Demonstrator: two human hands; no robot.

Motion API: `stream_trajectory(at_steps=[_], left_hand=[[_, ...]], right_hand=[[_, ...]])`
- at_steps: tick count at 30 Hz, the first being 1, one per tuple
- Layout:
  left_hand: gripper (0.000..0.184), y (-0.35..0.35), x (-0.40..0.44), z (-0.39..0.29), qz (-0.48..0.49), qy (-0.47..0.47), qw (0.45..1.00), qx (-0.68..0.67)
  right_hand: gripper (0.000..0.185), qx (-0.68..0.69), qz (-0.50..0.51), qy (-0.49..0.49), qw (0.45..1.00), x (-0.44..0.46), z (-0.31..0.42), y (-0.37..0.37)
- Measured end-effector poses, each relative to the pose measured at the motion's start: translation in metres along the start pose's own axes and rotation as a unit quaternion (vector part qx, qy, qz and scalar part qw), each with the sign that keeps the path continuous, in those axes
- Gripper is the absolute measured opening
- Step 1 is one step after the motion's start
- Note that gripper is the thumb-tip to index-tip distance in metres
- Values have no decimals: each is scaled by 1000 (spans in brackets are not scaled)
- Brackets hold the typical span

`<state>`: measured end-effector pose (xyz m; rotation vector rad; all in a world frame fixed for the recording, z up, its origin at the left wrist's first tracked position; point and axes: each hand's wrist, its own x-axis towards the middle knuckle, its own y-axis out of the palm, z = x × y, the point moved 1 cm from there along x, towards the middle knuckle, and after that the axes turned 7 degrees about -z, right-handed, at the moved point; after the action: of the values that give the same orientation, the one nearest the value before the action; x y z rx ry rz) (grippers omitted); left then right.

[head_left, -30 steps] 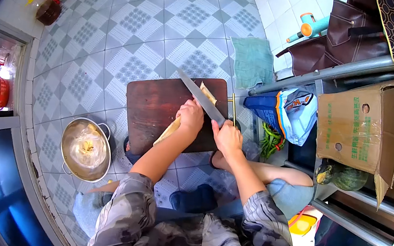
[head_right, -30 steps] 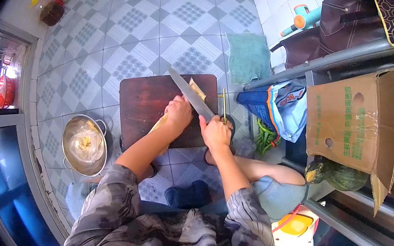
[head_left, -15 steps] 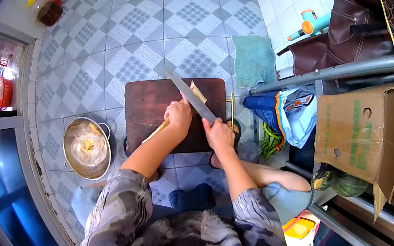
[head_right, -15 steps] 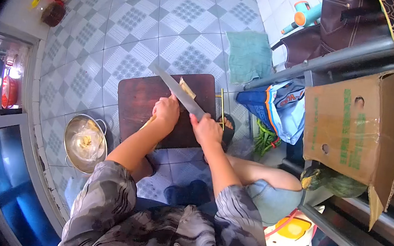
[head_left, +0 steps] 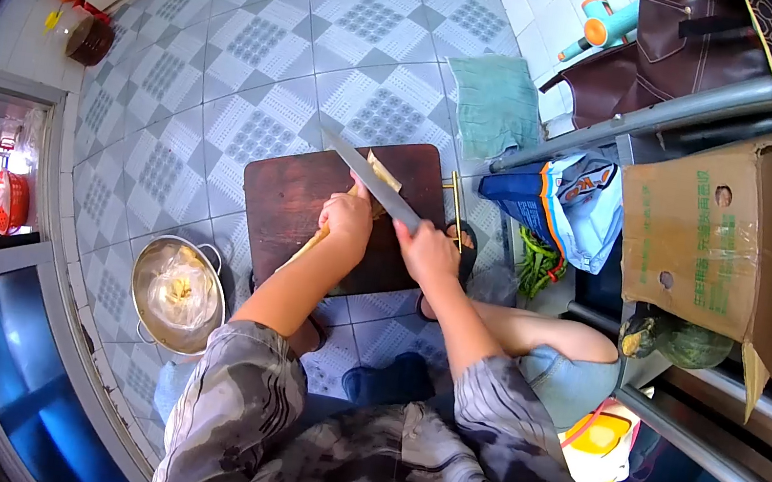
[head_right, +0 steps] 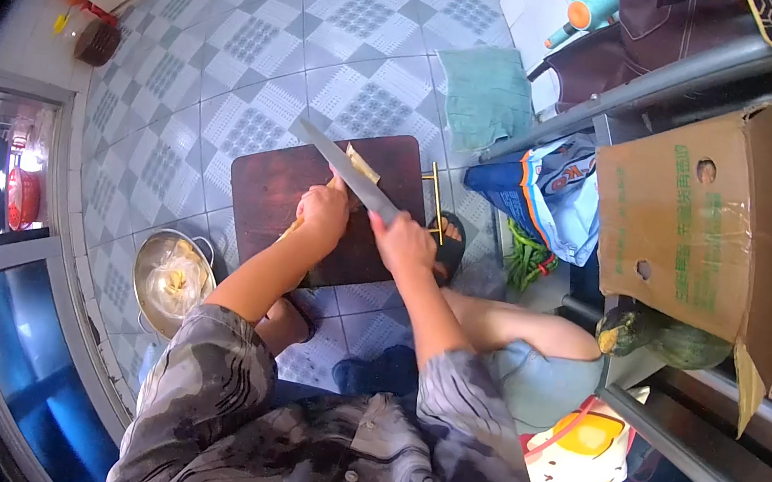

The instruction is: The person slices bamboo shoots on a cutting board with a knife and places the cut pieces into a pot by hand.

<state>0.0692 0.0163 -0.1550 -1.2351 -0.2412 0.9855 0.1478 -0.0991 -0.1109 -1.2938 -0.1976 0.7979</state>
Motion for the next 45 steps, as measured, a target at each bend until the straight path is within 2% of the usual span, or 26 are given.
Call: stream_trajectory(at_steps=[2,4,6,8,11,14,16,18,22,26,29,31,34,37,40,44,45], left_hand=[[76,0,1,2,-6,7,1000,-3],[77,-7,-3,3,0,22,1000,0],[79,-7,-2,2,5,34,999,7],[80,-2,2,-2,25,45,999,8],[82,5,9,-1,6,26,1000,7],[85,-5,8,2,24,23,999,5],[87,-10,4,6,45,26,999,3],[88,-10,-5,8,19,76,997,-2],[86,-12,-7,3,47,70,996,-18],[89,15,3,-1,19,90,996,-15],[94,-7,1,4,51,97,994,-9],[100,-23,-3,9,104,81,991,-5],[102,-28,-9,13,67,101,992,-19],[104,-21,-7,10,64,107,992,-23],[102,-11,2,9,72,108,991,-24],[98,-8,8,10,80,101,991,-25],[91,-13,5,12,69,86,993,-35]], right_hand=[[62,-17,43,32,998,-20,-32,2],[63,-35,36,29,998,-22,-30,-2],[61,-23,-3,-8,1000,-1,-14,3],[62,-22,3,-44,999,23,21,-6],[63,-14,5,-59,998,41,32,3],[61,-16,1,-50,999,19,13,-1],[62,-1,13,12,1000,-8,-18,0],[63,-24,15,10,1000,-19,-34,-2],[63,-31,8,-24,999,6,0,-5],[60,-1,-17,-70,997,36,34,7],[61,4,-15,-48,999,18,11,-2],[61,-7,50,38,998,-12,-18,-8],[64,-9,21,34,999,-25,-32,-6],[63,-30,19,-12,999,9,0,-11],[63,-9,9,-53,999,43,34,2],[64,-4,1,-68,998,35,25,-1],[64,1,-6,-36,999,20,10,1]])
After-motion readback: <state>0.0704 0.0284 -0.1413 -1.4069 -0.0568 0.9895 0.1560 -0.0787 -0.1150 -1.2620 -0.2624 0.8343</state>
